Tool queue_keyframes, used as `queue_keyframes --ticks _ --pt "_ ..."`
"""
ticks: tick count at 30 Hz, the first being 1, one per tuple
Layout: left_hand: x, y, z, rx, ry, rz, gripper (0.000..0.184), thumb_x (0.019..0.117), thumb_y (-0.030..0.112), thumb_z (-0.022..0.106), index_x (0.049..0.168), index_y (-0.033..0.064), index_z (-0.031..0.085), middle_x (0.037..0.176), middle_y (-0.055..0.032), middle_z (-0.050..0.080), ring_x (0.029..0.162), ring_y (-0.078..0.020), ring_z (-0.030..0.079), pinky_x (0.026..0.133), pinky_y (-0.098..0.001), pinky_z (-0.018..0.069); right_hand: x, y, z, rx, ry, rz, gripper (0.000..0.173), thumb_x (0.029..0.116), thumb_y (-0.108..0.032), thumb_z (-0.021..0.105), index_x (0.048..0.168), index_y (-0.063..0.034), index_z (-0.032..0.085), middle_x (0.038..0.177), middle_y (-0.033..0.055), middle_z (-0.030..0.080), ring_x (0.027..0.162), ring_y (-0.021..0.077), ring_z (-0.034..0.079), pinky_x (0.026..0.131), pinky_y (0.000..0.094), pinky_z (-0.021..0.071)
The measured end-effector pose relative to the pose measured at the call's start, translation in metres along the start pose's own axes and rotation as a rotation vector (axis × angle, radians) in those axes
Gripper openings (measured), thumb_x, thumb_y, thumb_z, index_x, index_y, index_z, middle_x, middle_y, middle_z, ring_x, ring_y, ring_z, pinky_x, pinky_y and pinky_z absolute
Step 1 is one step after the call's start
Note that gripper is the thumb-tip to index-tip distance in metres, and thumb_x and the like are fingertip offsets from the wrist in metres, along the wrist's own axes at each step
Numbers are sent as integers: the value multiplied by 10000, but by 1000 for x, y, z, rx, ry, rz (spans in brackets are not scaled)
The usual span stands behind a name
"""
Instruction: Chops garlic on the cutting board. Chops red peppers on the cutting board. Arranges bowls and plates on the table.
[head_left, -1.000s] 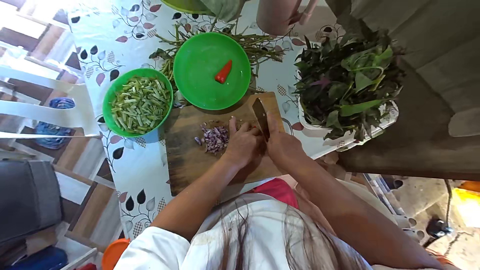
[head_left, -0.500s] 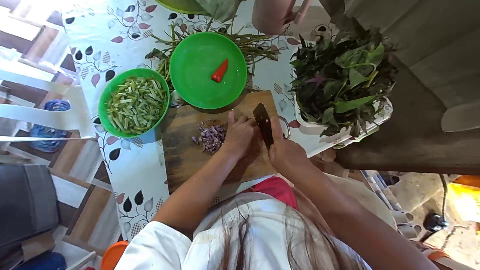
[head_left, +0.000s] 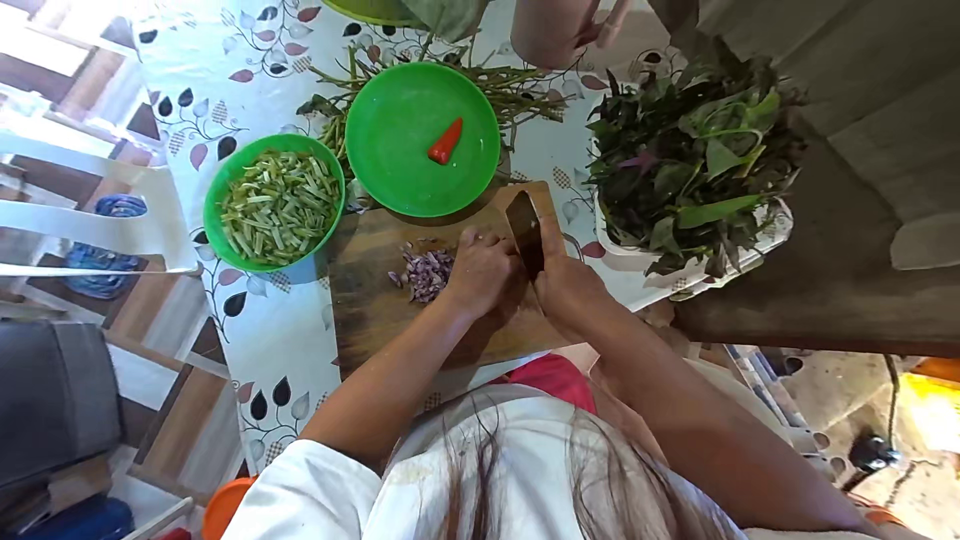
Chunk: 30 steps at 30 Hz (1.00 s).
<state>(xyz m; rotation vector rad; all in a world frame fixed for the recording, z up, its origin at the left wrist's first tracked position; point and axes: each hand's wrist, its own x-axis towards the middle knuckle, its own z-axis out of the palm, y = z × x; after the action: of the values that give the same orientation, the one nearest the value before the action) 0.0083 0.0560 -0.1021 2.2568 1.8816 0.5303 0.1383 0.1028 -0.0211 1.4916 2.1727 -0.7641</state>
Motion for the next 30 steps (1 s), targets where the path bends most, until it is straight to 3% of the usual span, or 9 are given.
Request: queue_keyframes --ticks 3,7,10,13,15,17,20,23,30 --pt "-2 0 -1 17 -15 -5 208 962 -9 613 991 105 784 1150 -71 749 1142 -280 676 1024 -574 414 -10 15 10 -8 0 -17 840 1055 -86 487 1647 -127 -107 1026 268 689 974 449 701 854 593 549" --pt "-1 -2 0 6 -43 16 177 981 48 618 1021 91 785 1175 -77 744 1183 -278 665 1037 -557 416 -21 29 17 136 22 -10 821 1049 -60 485 1654 -119 -67 1043 293 686 1014 470 686 907 598 530" --pt "1 -3 -3 -41 -113 48 230 988 -7 585 1073 88 776 1229 -91 726 1247 -296 638 1135 -602 344 -24 30 19 79 39 -6 805 1062 -77 468 1653 -116 -77 1041 288 692 1021 473 690 907 596 531" --pt "5 -5 -5 -69 -179 65 275 984 -54 550 1100 65 768 1250 -116 715 1269 -309 627 1190 -595 301 -32 22 18 6 -11 62 817 1064 -80 470 1651 -139 -95 1164 284 664 1031 444 699 907 574 542" --pt "10 -8 -10 -74 -208 35 276 983 -53 547 1123 51 762 1240 -141 706 1241 -323 636 1204 -583 290 -38 19 19 -20 -59 94 800 1071 -80 448 1649 -136 -103 1425 281 520 1039 409 707 926 538 554" --pt "15 -15 -10 -75 -178 12 251 966 -42 576 1108 47 764 1233 -149 705 1231 -330 638 1203 -588 282 -43 19 18 4 -94 110 784 1078 -87 427 1650 -149 -106 1517 261 447 1081 387 699 962 508 544" --pt "18 -21 -10 -115 -187 36 189 961 45 638 1101 15 762 1266 -168 693 1280 -353 613 1235 -640 184 -44 24 15 74 -89 101 774 1082 -103 429 1655 -143 -90 1294 280 623 1096 407 684 975 526 520" --pt "15 -22 -12 -161 -238 138 204 973 129 653 1105 21 764 1280 -183 685 1301 -371 595 1236 -642 179 -39 28 12 45 -30 41 752 1092 -127 434 1655 -124 -65 1060 270 693 1055 444 686 945 563 519" --pt "10 -26 -14 -203 -256 213 229 935 118 684 1132 37 768 1318 -198 662 1316 -387 581 1228 -650 199 -20 19 4 -86 5 -64 798 1078 -111 464 1657 -169 -82 968 236 694 942 434 705 838 562 549"
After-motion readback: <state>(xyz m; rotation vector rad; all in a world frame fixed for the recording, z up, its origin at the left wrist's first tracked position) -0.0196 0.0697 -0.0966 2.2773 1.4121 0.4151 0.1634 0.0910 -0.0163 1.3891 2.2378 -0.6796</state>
